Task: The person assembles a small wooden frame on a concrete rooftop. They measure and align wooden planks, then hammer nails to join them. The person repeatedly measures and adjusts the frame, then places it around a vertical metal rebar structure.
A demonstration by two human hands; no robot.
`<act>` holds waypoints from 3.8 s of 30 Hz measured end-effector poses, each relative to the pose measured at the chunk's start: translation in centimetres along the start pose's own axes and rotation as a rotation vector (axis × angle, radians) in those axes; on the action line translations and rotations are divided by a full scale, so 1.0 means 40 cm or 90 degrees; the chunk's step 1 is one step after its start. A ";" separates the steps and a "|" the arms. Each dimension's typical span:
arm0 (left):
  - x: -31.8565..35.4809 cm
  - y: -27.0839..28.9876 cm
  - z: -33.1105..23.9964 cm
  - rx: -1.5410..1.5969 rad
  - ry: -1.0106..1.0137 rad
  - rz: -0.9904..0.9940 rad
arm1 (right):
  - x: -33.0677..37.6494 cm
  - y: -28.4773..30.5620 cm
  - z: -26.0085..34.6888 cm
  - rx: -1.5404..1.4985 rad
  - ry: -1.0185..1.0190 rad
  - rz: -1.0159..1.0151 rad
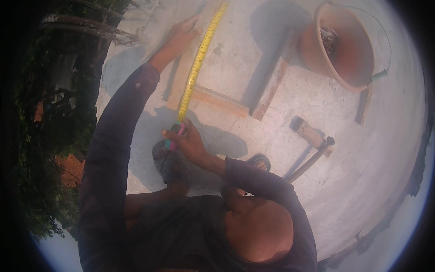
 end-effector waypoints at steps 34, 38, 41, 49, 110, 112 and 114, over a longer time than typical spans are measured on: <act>0.488 -0.295 -0.188 -0.200 -0.323 0.179 | 0.296 0.449 0.072 0.183 -0.195 -0.104; 0.494 -0.297 -0.190 -0.215 -0.361 0.180 | 0.287 0.440 0.078 0.214 -0.160 -0.111; 0.502 -0.297 -0.199 -0.219 -0.399 0.170 | 0.285 0.425 0.075 0.174 -0.157 -0.124; 0.499 -0.315 -0.186 -0.243 -0.415 0.154 | 0.280 0.383 0.081 0.122 -0.162 -0.133; 0.487 -0.325 -0.165 -0.382 -0.377 0.197 | 0.285 0.434 0.075 0.139 -0.196 -0.155; 0.486 -0.321 -0.170 -0.362 -0.372 0.196 | 0.286 0.433 0.075 0.145 -0.197 -0.156; 0.486 -0.321 -0.172 -0.374 -0.378 0.192 | 0.286 0.433 0.077 0.137 -0.185 -0.163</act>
Point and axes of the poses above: each hand's wrist, its own x-axis away from the middle knuckle, its own y-axis out of the back of the hand, z = x × y, the point moved 6 cm from there along -x, towards the middle knuckle, and after that the axes turned 15 degrees about y, right-handed, at the moved point
